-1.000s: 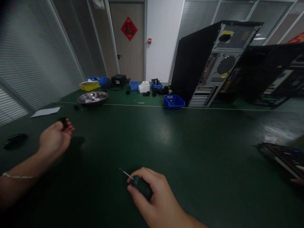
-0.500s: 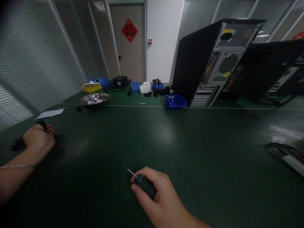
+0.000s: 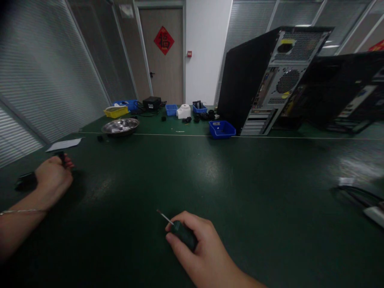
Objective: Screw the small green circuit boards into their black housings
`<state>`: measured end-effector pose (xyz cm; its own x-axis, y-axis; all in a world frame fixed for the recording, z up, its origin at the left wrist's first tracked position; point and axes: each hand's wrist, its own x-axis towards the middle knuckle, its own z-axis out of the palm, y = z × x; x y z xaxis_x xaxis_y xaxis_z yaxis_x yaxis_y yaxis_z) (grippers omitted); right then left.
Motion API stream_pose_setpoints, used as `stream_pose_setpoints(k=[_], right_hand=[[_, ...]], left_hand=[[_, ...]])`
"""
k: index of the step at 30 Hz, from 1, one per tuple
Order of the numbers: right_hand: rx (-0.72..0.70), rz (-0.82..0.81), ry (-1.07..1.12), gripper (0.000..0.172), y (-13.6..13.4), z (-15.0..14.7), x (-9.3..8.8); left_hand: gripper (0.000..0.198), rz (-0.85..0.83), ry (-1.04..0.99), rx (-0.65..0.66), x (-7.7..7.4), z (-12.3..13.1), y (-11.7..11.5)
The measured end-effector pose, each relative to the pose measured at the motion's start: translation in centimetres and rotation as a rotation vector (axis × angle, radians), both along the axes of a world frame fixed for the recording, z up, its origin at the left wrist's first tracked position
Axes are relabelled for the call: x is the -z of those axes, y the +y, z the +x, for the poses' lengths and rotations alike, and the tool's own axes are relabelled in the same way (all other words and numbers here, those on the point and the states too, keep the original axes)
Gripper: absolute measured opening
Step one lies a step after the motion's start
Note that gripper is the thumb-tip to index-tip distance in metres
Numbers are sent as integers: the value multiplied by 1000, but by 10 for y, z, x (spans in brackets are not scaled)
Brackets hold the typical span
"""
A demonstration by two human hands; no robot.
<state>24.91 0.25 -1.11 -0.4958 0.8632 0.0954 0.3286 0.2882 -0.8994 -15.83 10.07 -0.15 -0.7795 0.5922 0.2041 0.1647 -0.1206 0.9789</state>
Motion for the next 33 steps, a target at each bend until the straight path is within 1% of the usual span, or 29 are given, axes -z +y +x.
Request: stream_pose_setpoints(k=[2, 4, 5, 7, 8, 9, 10, 11, 12, 13, 15, 19, 21, 27, 31, 33], right_hand=[[-2, -7, 2, 11, 1, 0, -1], [2, -15, 7, 12, 1, 0, -1], [8, -19, 15, 14, 1, 1, -1], [38, -18, 53, 26, 0, 1, 0], [53, -12, 79, 33, -1, 2, 0], [66, -6, 105, 36, -1, 2, 1], [68, 0, 126, 36, -2, 3, 1], [62, 9, 138, 32, -2, 3, 1], [47, 25, 138, 27, -2, 4, 1], [30, 42, 128, 24, -1, 4, 1], [0, 81, 92, 23, 0, 6, 1], [-46, 129, 91, 37, 2, 6, 1], [-66, 142, 105, 41, 3, 4, 2], [-81, 115, 102, 42, 3, 2, 2], [-79, 109, 93, 40, 4, 1, 0], [-73, 107, 88, 40, 3, 0, 0]], left_hand=[[28, -19, -50, 48, -5, 24, -5], [20, -54, -73, 186, -9, 59, -14], [18, -89, -78, 301, -10, 78, -20], [17, -178, -76, 506, -11, 116, -36], [22, -240, -64, 641, -10, 132, -44], [25, -312, -6, 824, -10, 146, -53], [25, -351, 36, 972, -9, 157, -61], [25, -380, 62, 1075, -8, 164, -67], [27, -405, 77, 1160, -7, 169, -73], [29, -422, 81, 1212, -7, 171, -77], [30, -452, 71, 1269, -7, 171, -81], [27, -467, 6, 1337, -6, 167, -82], [25, -459, -21, 1366, -4, 167, -83], [26, -428, -60, 1377, 2, 168, -86], [25, -417, -89, 1399, 3, 169, -86], [26, -417, -106, 1385, 2, 170, -86]])
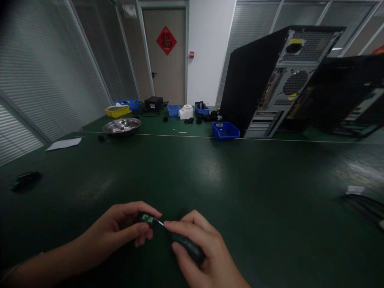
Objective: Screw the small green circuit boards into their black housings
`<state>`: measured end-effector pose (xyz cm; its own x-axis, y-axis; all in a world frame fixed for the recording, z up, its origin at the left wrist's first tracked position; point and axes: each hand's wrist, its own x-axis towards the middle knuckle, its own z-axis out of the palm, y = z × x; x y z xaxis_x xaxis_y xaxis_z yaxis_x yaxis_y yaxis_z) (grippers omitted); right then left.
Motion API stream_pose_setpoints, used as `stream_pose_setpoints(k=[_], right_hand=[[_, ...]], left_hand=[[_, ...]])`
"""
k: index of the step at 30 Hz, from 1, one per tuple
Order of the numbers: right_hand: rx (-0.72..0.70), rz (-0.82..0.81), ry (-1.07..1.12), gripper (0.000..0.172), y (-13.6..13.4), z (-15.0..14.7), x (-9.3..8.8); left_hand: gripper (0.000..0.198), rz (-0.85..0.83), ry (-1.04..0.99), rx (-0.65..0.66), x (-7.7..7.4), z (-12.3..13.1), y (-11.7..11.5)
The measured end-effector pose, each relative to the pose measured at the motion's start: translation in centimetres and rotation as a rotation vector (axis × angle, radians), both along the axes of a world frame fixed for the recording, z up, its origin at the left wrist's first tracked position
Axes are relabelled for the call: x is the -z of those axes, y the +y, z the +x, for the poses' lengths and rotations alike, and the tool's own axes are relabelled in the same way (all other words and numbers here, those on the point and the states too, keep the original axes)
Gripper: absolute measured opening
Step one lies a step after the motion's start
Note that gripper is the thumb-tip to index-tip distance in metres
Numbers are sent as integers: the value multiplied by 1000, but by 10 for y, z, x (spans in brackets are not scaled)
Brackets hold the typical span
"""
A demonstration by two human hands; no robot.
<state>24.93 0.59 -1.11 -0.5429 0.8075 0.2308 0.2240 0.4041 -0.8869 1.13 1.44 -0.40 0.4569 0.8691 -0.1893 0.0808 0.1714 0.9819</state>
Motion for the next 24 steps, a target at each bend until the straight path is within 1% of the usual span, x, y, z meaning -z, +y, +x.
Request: stream_pose_setpoints(k=[3, 9, 13, 19, 24], right_hand=[[5, -7, 3, 39, 0, 0, 0], [-16, -16, 1, 39, -1, 0, -1], [-29, -15, -6, 38, 0, -1, 1], [-45, 31, 23, 43, 3, -1, 3], [-44, 32, 30, 44, 2, 0, 3]], left_hand=[[26, -8, -15, -28, -2, 0, -2], [30, -15, -75, -17, -3, 2, -5], [31, -18, -121, -38, -3, 4, -6], [23, -80, -218, -36, 3, 4, -4], [19, -95, -288, -15, 9, 4, -2]])
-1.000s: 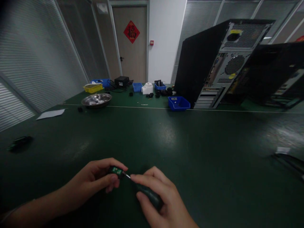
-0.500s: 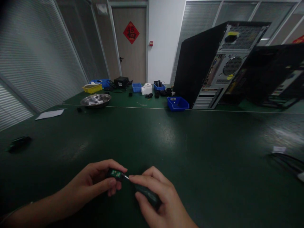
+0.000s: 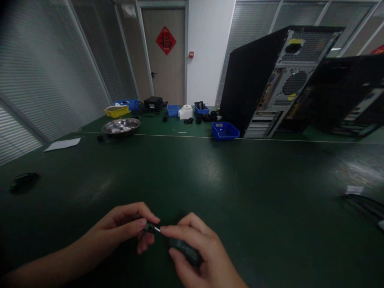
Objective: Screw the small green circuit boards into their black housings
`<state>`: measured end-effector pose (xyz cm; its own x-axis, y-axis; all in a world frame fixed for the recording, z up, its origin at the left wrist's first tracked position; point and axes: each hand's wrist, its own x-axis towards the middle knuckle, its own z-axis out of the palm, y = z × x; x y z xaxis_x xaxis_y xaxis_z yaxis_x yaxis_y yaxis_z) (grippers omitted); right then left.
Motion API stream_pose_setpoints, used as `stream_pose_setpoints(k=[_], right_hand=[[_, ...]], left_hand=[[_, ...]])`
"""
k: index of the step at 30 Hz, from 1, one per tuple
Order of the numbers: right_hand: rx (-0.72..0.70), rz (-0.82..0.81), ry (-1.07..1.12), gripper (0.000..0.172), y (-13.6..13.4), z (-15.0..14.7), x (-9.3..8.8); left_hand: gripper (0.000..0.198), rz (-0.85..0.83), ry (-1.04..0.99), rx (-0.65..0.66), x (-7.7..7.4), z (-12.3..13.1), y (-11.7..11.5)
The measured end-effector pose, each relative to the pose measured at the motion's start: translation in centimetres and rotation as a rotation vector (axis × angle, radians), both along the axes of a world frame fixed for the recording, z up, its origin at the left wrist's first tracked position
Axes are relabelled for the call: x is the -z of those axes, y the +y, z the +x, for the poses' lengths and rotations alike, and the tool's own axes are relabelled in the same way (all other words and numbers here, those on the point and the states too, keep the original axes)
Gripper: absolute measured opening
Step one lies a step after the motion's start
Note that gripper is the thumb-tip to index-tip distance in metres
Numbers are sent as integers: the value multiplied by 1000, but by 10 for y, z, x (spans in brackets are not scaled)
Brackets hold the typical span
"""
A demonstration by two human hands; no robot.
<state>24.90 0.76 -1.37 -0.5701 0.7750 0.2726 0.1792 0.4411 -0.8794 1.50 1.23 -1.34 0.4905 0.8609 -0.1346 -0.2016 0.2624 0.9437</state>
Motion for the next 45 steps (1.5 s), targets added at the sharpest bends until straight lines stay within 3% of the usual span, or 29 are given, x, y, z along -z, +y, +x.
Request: stream_pose_setpoints(k=[8, 16, 26, 36, 39, 42, 45], right_hand=[[-2, -20, 0, 41, 1, 1, 1], [2, -31, -24, 40, 0, 1, -2], [-24, -49, 35, 42, 2, 2, -6], [4, -59, 25, 42, -1, 1, -6], [6, -58, 25, 42, 0, 0, -7], [10, -56, 24, 41, 1, 0, -6], [12, -53, 17, 42, 0, 2, -4]], left_hand=[[20, -18, -62, 29, 1, 0, 1], [21, 22, 47, -3, -3, -1, 0], [21, -19, -51, 84, -1, -1, 2], [17, 31, 133, -61, -8, -6, 4], [15, 27, 89, -137, -10, -5, 5], [16, 7, -4, -123, -9, -3, 7], [15, 30, 30, -98, -8, -3, 8]])
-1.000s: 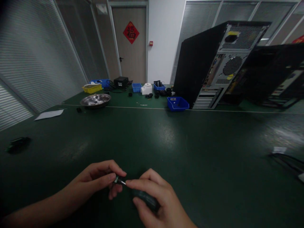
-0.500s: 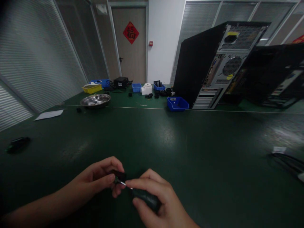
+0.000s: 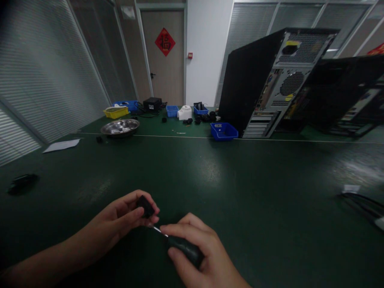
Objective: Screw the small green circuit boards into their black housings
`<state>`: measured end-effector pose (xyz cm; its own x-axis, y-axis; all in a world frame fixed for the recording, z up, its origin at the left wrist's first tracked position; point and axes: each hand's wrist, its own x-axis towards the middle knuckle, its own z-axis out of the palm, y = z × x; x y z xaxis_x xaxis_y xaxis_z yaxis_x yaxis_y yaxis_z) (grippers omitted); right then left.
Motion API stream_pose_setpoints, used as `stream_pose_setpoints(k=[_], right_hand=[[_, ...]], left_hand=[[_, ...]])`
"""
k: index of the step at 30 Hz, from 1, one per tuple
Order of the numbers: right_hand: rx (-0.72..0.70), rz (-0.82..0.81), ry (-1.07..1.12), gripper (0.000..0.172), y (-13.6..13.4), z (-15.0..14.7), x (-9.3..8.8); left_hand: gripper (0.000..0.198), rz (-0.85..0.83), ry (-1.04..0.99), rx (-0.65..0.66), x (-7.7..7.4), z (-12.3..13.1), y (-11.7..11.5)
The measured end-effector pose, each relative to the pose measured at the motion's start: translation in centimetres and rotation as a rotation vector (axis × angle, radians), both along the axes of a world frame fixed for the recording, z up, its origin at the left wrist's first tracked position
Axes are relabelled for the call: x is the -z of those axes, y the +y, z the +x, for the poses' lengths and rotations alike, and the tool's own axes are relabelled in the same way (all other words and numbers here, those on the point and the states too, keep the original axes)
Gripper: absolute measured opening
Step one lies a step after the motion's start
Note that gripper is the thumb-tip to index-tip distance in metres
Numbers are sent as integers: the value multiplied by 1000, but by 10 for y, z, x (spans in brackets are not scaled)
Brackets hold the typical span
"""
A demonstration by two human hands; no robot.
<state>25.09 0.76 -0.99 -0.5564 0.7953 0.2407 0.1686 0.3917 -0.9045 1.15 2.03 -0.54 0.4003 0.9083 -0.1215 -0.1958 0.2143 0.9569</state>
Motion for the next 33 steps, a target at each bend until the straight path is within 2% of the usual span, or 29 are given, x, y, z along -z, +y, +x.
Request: stream_pose_setpoints(k=[2, 5, 8, 13, 21, 33], right_hand=[[5, -9, -7, 41, 0, 1, 1], [29, -26, -18, 39, 0, 1, 1], [46, -23, -12, 38, 0, 0, 1], [43, -14, 4, 39, -1, -2, 0], [35, -6, -38, 40, -1, -2, 0], [21, 42, -64, 41, -2, -2, 1]], left_hand=[[19, 47, 97, -24, 0, -1, 1], [37, 97, 242, -54, -1, -2, 0], [51, 101, 280, -23, -2, 0, -2], [24, 171, 379, 85, -4, 1, -8], [26, 422, 603, 89, -4, -3, -12], [28, 526, 651, 108, -7, -2, -13]])
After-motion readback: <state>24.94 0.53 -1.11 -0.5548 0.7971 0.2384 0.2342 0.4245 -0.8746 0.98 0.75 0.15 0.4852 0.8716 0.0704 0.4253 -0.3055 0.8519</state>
